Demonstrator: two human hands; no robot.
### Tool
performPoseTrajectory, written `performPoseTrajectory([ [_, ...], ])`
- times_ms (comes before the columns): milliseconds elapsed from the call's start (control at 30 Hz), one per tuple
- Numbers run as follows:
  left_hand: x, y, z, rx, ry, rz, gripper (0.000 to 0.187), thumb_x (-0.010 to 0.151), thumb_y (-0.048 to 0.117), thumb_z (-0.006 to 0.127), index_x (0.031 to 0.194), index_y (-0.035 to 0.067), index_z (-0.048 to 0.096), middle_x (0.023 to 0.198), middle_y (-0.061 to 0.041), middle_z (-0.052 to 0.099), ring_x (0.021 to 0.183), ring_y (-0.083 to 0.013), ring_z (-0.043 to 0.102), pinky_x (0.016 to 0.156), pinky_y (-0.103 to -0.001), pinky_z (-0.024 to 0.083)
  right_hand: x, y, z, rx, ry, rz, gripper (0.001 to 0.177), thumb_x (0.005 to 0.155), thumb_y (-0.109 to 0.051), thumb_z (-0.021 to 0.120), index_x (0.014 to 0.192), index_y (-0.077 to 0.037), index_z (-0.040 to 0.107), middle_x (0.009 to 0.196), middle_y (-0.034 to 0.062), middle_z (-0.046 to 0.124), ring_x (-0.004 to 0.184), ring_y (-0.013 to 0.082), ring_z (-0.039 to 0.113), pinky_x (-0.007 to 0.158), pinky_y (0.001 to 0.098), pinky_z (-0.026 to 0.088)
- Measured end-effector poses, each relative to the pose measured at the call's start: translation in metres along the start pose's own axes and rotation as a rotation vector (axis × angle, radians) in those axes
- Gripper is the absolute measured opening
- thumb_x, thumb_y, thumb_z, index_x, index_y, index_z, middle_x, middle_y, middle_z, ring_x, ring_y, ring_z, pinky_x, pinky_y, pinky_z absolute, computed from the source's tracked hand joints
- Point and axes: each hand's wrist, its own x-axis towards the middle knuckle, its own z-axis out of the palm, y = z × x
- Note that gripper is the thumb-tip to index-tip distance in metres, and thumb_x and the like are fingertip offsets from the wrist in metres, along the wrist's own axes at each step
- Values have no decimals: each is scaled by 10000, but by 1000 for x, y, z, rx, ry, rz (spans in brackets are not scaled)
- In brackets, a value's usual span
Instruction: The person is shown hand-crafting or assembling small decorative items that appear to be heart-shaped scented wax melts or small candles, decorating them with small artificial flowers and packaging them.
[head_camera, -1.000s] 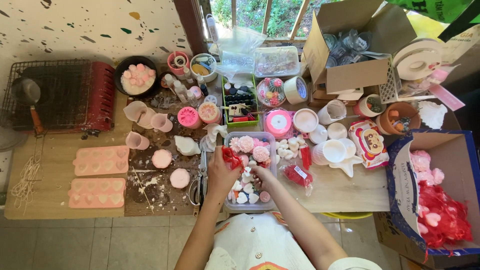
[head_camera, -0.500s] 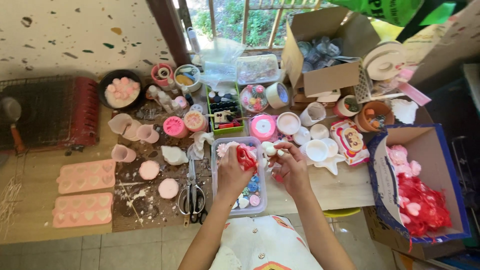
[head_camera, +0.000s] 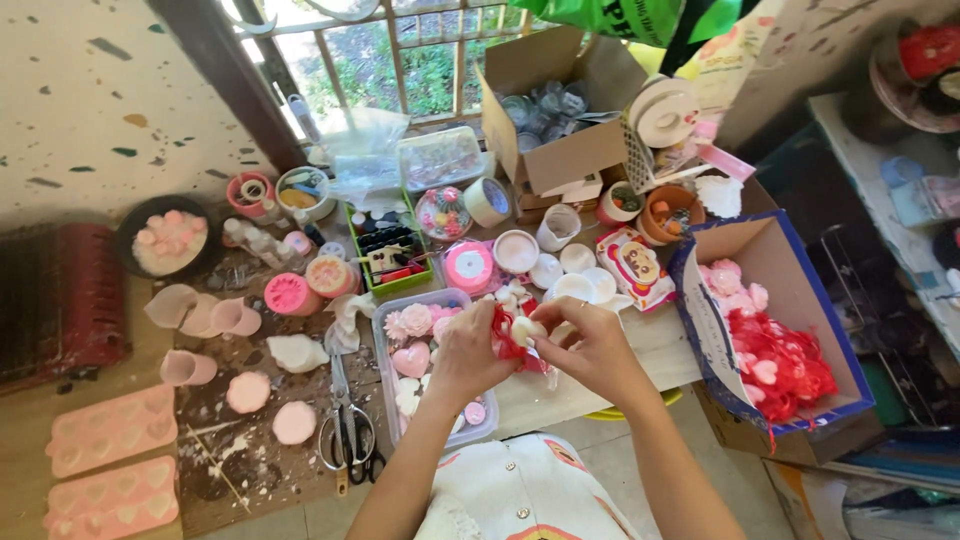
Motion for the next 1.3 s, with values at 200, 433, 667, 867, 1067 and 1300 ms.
performPoseTrajectory([
  [200, 3, 1, 27, -27, -41, 63, 564, 664, 207, 879, 1081, 59, 530, 918, -163, 648, 855, -395, 659, 707, -484, 523, 5, 1, -8, -114, -70, 48, 221, 851, -167, 789, 1035, -49, 758, 799, 67, 753, 674, 117, 696, 602, 258, 563],
  [433, 9, 3, 54, -150, -28, 48, 509, 681, 186, 862, 1051, 63, 535, 929, -167, 693, 868, -387, 695, 712, -458, 551, 11, 29, -7, -75, -93, 83, 199, 834, -121, 764, 1019, -46, 751, 831, 54, 769, 666, 119, 724, 638, 272, 576],
  [667, 13, -13, 74, -528, -225, -306, 455, 716, 164, 852, 1032, 53, 545, 874, -87, 716, 800, -212, 705, 706, -321, 566, 12, 92, -8, -54, -76, 137, 134, 829, -78, 764, 953, -26, 770, 803, 58, 760, 701, 118, 664, 667, 285, 531],
  [867, 9, -40, 98, -1092, -267, -551, 199, 952, 91, 680, 1140, 56, 623, 982, -16, 709, 893, -102, 658, 776, -245, 521, -2, 120, -7, 223, 94, 106, 185, 893, -87, 733, 1068, -28, 744, 970, 13, 759, 845, 91, 674, 765, 270, 558],
  [1067, 12, -14, 103, -1039, -30, -453, 211, 923, 37, 711, 1114, 17, 621, 1017, -45, 735, 898, -92, 683, 783, -240, 548, -29, 132, 15, 689, 533, 345, 279, 942, -151, 708, 1181, -7, 705, 1040, 49, 754, 893, 104, 702, 743, 266, 581],
  [1300, 17, 17, 88, -852, 6, -398, 323, 852, 61, 787, 1117, 15, 606, 1009, -63, 739, 862, -94, 698, 738, -246, 568, -26, 133, 31, 711, 746, 294, 226, 947, -102, 740, 1130, 30, 746, 902, 55, 737, 743, 97, 655, 666, 244, 547],
])
